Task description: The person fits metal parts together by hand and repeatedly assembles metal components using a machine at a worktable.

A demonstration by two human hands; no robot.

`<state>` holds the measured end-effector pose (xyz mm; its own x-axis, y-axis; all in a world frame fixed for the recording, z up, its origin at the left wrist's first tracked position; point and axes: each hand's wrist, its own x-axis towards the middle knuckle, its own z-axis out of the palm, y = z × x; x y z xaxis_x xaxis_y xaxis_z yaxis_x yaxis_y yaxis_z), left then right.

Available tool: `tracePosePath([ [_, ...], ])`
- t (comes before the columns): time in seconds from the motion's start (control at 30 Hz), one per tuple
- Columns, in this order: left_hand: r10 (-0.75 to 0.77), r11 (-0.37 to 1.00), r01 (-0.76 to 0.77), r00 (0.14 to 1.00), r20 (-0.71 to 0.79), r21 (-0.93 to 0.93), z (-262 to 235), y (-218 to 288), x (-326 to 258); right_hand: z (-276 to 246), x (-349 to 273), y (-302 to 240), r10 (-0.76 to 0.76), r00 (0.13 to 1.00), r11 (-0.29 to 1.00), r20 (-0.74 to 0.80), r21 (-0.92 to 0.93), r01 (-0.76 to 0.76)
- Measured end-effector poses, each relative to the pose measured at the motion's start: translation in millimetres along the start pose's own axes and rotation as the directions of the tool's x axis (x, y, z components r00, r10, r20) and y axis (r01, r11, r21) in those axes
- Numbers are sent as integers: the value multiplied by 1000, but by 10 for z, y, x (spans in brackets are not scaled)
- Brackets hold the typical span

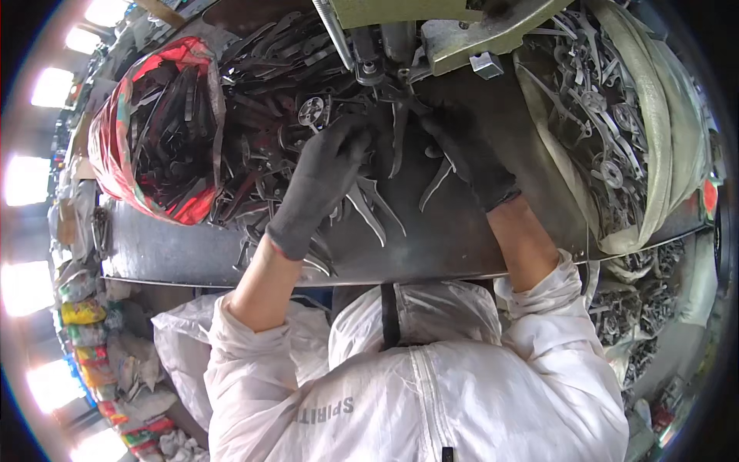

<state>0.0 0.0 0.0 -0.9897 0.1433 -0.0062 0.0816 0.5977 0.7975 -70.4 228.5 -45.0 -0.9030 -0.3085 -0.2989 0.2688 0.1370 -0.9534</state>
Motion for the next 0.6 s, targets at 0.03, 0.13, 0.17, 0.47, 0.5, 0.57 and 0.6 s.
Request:
tracePosePath([
  [0.03, -75, 973, 72, 997, -6, -219, 6, 65, -69, 6, -70, -76, -11, 1000, 1000, -23, 11, 11],
  [0.13, -129, 904, 112, 992, -15, -412, -135, 183, -197, 3, -1, 5, -88, 995, 995, -50, 50, 90],
  [0.17, -134, 904, 110, 990, -29, -413, -137, 209, -277, -47, -8, 83, -126, 991, 989, -42, 71, 129],
  [0.47, -319, 811, 148, 923, -216, -566, -393, -204, -1276, 108, -341, -234, -10, 998, 996, -59, 83, 15],
  [0.5, -371, 812, 178, 892, -256, -555, -418, -229, -1423, 115, -311, -139, -6, 999, 996, -43, 83, 10],
  [0.57, -442, 791, 221, 851, -284, -570, -468, -298, -1669, 53, -232, 78, -144, 989, 984, -19, 105, 145],
  [0.6, -516, 743, 270, 814, -267, -613, -511, -315, -1801, 31, -232, 89, -139, 990, 984, 12, 113, 137],
])
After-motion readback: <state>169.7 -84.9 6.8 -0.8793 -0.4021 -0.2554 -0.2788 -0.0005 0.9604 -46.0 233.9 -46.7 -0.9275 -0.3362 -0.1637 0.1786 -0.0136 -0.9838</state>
